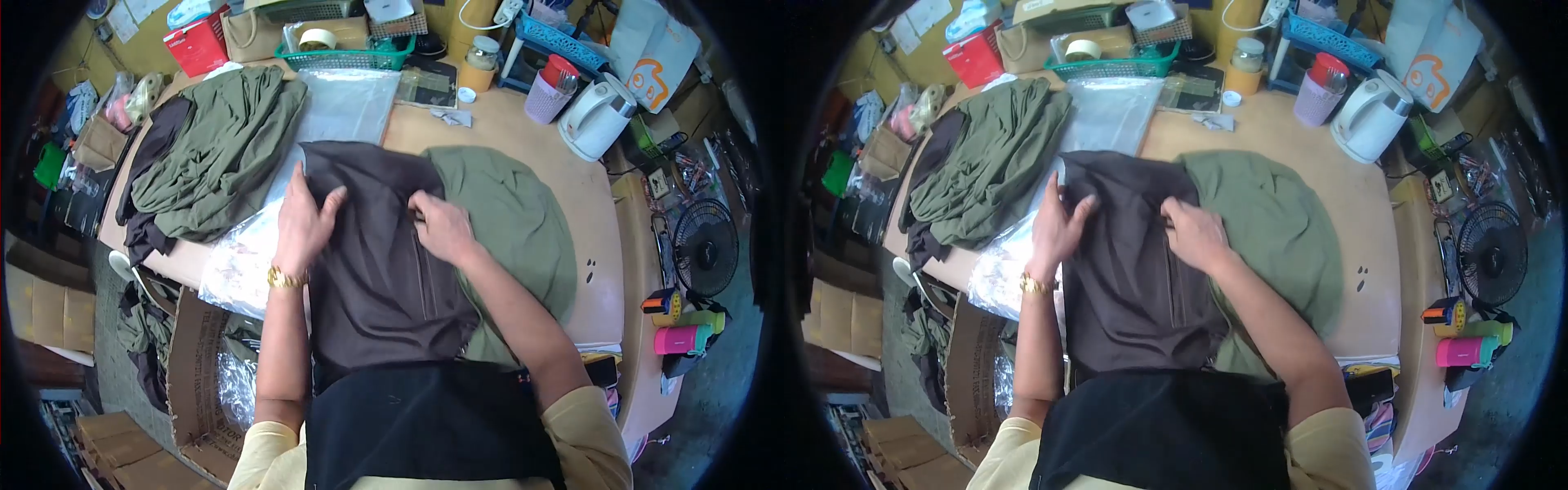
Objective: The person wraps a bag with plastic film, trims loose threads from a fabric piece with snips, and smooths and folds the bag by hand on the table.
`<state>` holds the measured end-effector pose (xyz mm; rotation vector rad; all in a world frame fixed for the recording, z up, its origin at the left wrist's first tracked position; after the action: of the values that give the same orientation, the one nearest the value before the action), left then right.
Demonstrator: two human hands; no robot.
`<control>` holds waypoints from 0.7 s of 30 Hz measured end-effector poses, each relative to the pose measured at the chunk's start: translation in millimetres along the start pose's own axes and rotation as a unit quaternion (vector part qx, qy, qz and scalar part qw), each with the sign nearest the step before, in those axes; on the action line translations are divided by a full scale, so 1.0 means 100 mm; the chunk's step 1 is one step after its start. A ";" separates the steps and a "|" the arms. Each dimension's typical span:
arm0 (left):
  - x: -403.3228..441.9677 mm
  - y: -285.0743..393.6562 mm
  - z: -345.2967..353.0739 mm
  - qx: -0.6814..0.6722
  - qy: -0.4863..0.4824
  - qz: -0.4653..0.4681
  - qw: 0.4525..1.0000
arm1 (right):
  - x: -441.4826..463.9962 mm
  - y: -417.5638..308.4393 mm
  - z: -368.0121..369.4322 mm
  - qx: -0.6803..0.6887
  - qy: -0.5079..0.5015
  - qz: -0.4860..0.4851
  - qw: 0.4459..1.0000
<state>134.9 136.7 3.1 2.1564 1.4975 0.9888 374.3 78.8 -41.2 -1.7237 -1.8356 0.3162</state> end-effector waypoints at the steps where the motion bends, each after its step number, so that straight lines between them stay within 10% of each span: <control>1: 0.13 -0.11 0.06 -0.020 -0.032 -0.052 0.998 | -0.06 -0.01 -0.04 0.018 -0.031 -0.010 0.999; 6: 0.71 -0.32 0.21 0.079 -0.088 -0.085 0.989 | 0.07 -0.08 -0.20 0.010 -0.109 -0.014 0.994; 13: 0.28 0.39 -0.15 -0.414 -0.047 0.103 0.903 | 0.72 -0.71 -0.76 0.343 0.021 -0.035 0.939; 21: -0.54 0.61 -0.29 -0.501 -0.016 -0.036 0.864 | 0.30 -1.06 -0.67 0.377 -0.206 -0.105 0.897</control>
<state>145.1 60.5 42.9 1.3231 0.7230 1.2959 325.1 78.6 78.5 -0.9508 -1.7969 1.1987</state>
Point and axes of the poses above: each hand's wrist, its own x-axis towards the middle knuckle, its own z-axis out of the palm, y = z × x, the point moved 3 cm from there along x, towards the middle knuckle, and after that the axes turned 7 degrees about z, right-handed, at the moved point
